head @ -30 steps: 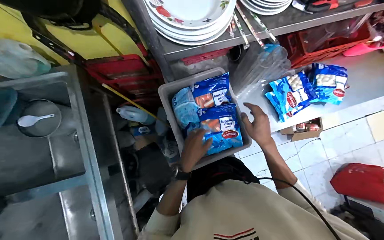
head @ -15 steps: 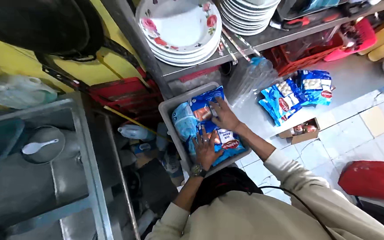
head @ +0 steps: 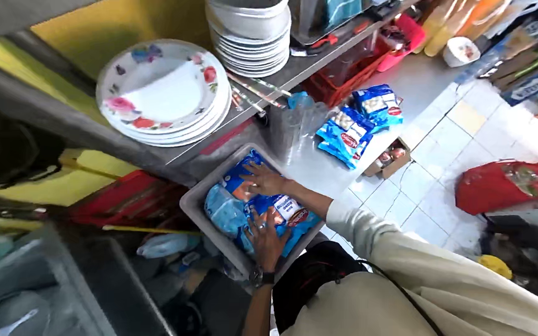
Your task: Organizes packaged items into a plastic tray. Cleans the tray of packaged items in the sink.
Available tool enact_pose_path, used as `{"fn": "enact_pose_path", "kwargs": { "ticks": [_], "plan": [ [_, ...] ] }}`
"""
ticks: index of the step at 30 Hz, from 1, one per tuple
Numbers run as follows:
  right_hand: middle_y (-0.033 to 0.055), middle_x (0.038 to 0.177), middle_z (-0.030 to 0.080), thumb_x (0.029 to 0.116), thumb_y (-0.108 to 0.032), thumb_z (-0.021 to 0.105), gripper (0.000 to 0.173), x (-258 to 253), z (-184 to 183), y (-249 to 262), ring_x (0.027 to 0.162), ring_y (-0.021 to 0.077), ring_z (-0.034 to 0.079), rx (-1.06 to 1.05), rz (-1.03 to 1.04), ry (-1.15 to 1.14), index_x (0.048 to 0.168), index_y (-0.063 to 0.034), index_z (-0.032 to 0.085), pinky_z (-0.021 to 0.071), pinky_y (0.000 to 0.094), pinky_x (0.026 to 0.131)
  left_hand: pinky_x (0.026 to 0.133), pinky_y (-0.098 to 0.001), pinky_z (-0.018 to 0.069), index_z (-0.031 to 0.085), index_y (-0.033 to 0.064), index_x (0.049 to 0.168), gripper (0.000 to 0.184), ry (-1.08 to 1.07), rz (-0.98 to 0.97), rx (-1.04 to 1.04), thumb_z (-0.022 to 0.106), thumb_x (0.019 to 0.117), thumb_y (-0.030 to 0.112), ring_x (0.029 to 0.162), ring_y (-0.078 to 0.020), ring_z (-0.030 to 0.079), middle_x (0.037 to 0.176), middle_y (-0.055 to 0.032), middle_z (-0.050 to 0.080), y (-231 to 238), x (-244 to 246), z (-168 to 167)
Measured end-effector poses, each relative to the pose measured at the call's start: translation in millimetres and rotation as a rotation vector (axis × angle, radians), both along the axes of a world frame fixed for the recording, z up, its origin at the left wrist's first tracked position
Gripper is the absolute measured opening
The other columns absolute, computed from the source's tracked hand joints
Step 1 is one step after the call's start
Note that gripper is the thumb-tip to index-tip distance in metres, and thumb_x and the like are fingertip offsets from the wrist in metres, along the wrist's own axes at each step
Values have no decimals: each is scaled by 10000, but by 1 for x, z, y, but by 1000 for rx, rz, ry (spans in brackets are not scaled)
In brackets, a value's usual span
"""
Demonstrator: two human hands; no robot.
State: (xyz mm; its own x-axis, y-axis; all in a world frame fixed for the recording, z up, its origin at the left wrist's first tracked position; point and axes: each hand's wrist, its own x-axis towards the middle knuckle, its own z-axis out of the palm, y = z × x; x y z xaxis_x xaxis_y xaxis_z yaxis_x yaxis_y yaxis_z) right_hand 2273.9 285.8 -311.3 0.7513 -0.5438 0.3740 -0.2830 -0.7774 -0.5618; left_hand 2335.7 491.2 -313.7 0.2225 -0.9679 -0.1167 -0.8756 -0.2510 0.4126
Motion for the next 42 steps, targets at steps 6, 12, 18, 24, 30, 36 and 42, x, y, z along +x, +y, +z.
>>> {"fn": "enact_pose_path", "kwargs": {
  "ticks": [6, 12, 18, 24, 30, 36, 42],
  "plan": [
    [238, 1151, 693, 1031, -131, 545, 349, -144, 46, -35, 1038, 304, 702, 550, -811, -148, 1323, 56, 587, 580, 457, 921, 1137, -718, 310, 550, 56, 1461, 676, 151, 133, 8, 643, 953, 492, 1433, -564, 348, 1551, -330, 396, -39, 33, 67],
    [332, 1358, 566, 971, -497, 629, 840, -311, -22, -114, 1242, 460, 591, 835, -1406, -14, 1517, 64, 326, 493, 618, 1030, 1116, -805, 183, 474, 136, 1540, 732, -263, 343, 43, 466, 986, 614, 1469, -638, 184, 1626, -350, 237, -68, 58, -1],
    [241, 1248, 644, 919, -514, 693, 730, -329, -21, -145, 1073, 349, 661, 926, -1262, 19, 1394, 18, 533, 551, 549, 923, 1221, -690, 146, 468, 136, 1545, 680, 56, 333, -64, 556, 1001, 536, 1531, -526, 150, 1648, -287, 250, -57, 76, -1],
    [171, 1175, 603, 1070, -219, 495, 485, -314, 4, -126, 963, 237, 663, 853, -1108, -454, 1474, 13, 358, 604, 428, 778, 985, -404, 546, 615, -32, 1300, 346, 557, 725, -574, 479, 1026, 130, 1153, -235, 639, 1278, -195, 639, 13, 95, 41],
    [62, 1038, 625, 1028, -135, 505, 353, -312, 98, -9, 889, 95, 659, 637, -963, -330, 1320, 61, 478, 591, 327, 829, 915, -400, 584, 593, -25, 1305, 315, 653, 968, -500, 451, 1074, 136, 1007, -188, 692, 1181, -165, 677, 142, 97, 31],
    [-151, 852, 671, 985, -105, 514, 174, -255, 142, 78, 761, -13, 667, 798, -565, -226, 1153, -118, 560, 600, 227, 731, 859, -370, 579, 565, 78, 1342, 332, 811, 1215, -412, 463, 1089, 267, 955, -123, 668, 1162, -76, 664, 195, 71, -6],
    [-67, 994, 692, 946, -137, 602, 306, -118, 134, 92, 881, 14, 675, 839, -57, -63, 1242, -60, 576, 603, 249, 792, 847, -378, 593, 580, 127, 1345, 315, 887, 1018, -454, 499, 1081, 278, 949, -148, 691, 1153, -74, 687, 163, 83, 18]
  ]
}}
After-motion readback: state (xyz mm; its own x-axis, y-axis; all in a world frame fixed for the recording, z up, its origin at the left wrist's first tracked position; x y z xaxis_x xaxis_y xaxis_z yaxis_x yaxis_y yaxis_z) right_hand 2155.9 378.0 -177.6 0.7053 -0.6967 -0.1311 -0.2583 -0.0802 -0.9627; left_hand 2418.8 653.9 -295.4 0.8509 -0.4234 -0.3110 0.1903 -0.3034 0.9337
